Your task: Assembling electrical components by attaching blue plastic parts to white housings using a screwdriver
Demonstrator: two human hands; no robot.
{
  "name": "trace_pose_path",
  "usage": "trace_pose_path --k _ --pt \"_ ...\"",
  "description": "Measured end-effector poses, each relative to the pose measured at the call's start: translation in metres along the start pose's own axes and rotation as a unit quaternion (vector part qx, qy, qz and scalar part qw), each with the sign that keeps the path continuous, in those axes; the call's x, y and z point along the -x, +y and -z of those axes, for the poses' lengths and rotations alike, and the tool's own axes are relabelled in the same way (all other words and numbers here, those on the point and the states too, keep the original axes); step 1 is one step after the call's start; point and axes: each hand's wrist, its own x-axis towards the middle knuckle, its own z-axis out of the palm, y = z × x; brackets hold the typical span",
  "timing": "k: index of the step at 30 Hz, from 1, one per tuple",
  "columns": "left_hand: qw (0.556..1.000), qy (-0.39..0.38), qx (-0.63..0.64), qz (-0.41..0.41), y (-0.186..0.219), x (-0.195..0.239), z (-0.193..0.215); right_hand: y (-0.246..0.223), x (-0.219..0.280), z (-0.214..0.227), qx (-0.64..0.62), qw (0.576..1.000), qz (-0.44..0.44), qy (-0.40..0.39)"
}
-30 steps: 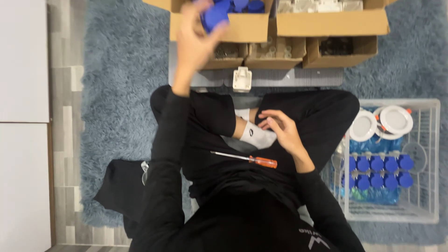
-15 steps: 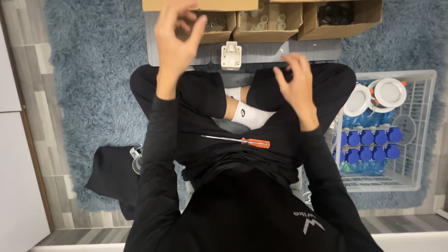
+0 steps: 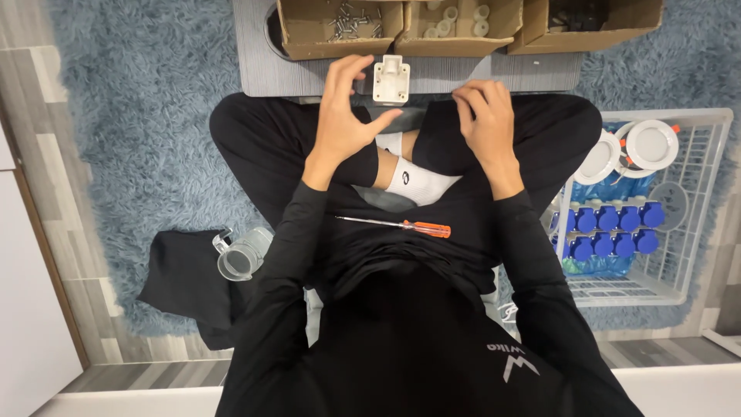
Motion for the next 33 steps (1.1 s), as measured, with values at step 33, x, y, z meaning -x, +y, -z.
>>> trace_pose_path --k 33 --pt "0.991 -0.006 0.136 -0.004 -0.010 -0.004 -0.042 0.004 -0.028 -0.030 -0.300 0.945 -0.125 0.023"
